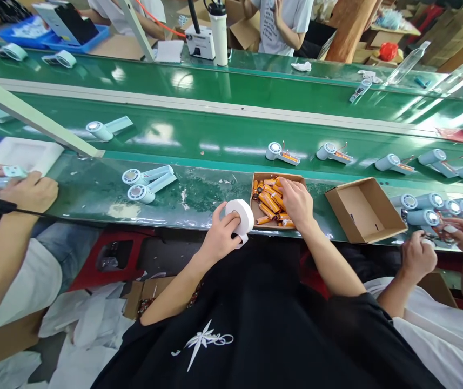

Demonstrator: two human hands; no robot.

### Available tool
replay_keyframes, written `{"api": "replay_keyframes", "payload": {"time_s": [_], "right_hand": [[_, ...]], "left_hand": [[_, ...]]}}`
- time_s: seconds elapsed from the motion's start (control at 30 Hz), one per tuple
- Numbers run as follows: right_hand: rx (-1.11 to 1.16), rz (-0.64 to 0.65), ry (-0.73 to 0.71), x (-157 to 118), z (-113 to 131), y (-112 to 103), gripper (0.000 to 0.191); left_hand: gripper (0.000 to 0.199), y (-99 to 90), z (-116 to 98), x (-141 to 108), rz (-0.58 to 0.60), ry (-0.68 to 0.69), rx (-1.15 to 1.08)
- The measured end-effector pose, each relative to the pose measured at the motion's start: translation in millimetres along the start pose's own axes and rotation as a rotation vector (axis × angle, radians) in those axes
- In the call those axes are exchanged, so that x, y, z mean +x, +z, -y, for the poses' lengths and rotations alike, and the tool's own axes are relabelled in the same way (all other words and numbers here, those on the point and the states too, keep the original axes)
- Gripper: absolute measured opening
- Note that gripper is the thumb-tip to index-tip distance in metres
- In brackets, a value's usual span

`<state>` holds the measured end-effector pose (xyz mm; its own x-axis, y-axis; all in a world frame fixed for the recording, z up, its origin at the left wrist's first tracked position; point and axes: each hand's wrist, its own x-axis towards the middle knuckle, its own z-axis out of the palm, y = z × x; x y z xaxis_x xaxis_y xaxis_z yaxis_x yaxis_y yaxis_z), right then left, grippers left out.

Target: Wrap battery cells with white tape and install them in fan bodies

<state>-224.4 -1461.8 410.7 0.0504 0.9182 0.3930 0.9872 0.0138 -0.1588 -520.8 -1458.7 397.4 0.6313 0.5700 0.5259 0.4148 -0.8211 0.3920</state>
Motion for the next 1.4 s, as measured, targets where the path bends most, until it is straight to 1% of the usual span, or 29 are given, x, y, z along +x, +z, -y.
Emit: {"api": "replay_keyframes", "payload": {"time_s": [0.07, 0.1, 0.17, 0.23, 0.3, 0.33, 0.4, 0.43, 0.47, 0.53, 0.6, 0.63, 0.7, 0.77, 0.83, 0.93, 1.0, 1.1, 1.17, 1.2, 1.27, 1.33, 1.37, 1.4], "right_hand": [[-0.028, 0.058, -0.041, 11, -1, 1, 0.043], [-0.041, 0.074, -0.038, 17, -2, 3, 0.043], [-0.052, 0.080, 0.008, 32, -4, 6, 0.043], [-0.012, 0.077, 0.059, 42, -4, 7, 0.041], [0.107, 0.056, 0.111, 42, -2, 3, 0.039], [0.205, 0.022, 0.147, 37, 1, -2, 0.040], [0.465, -0.063, 0.226, 19, 10, -17, 0.044], [0.611, -0.081, 0.259, 8, 16, -26, 0.045], [0.748, -0.062, 0.285, -2, 22, -35, 0.045], [0.947, 0.080, 0.322, -19, 38, -53, 0.044], [1.019, 0.235, 0.356, -28, 53, -65, 0.043], [1.024, 0.280, 0.365, -30, 59, -68, 0.044], [0.998, 0.315, 0.354, -32, 68, -68, 0.045], [0.955, 0.341, 0.329, -34, 70, -63, 0.045], [0.927, 0.377, 0.310, -35, 67, -55, 0.044], [0.948, 0.443, 0.294, -32, 62, -47, 0.044], [0.951, 0.514, 0.253, -25, 59, -47, 0.047], [0.847, 0.583, 0.188, -13, 59, -49, 0.051], [0.785, 0.594, 0.195, -6, 57, -50, 0.050], [0.790, 0.599, 0.216, -4, 55, -50, 0.050], [0.883, 0.609, 0.283, -3, 50, -50, 0.052], [1.063, 0.579, 0.379, -5, 46, -48, 0.057], [1.166, 0.524, 0.433, -8, 48, -47, 0.059], [1.268, 0.436, 0.483, -11, 52, -46, 0.060]], "left_hand": [[0.026, -0.2, 0, -2, -0.019, 0.017, 0.036], [0.026, -0.3, -1, -2, -0.024, 0.022, 0.049], [0.024, -0.8, -3, -4, -0.026, 0.019, 0.069], [0.021, -1.8, -5, -6, -0.029, 0.007, 0.085], [0.021, -3.8, -6, -9, -0.041, -0.010, 0.105], [0.022, -5.4, -6, -10, -0.040, -0.008, 0.115], [0.026, -10.3, -5, -14, -0.018, -0.013, 0.135], [0.029, -13.4, -4, -15, -0.004, -0.018, 0.141], [0.031, -16.8, -4, -17, 0.012, -0.024, 0.145], [0.035, -23.9, -4, -19, 0.042, -0.032, 0.146], [0.038, -30.1, -4, -18, 0.081, -0.016, 0.150], [0.040, -32.6, -5, -17, 0.104, -0.002, 0.156], [0.041, -36.0, -6, -13, 0.136, 0.029, 0.176], [0.040, -37.7, -6, -8, 0.149, 0.054, 0.205], [0.038, -38.3, -7, -3, 0.156, 0.077, 0.220], [0.037, -37.7, -9, 6, 0.175, 0.096, 0.206], [0.037, -36.5, -10, 12, 0.193, 0.087, 0.203], [0.035, -33.0, -13, 20, 0.215, 0.048, 0.193], [0.034, -30.1, -14, 23, 0.218, 0.024, 0.190], [0.034, -28.7, -14, 24, 0.220, 0.020, 0.195], [0.035, -26.5, -15, 22, 0.225, 0.024, 0.201], [0.038, -25.7, -15, 19, 0.223, 0.029, 0.189], [0.039, -25.6, -16, 17, 0.218, 0.023, 0.181], [0.039, -25.7, -17, 15, 0.206, 0.011, 0.176]]}}
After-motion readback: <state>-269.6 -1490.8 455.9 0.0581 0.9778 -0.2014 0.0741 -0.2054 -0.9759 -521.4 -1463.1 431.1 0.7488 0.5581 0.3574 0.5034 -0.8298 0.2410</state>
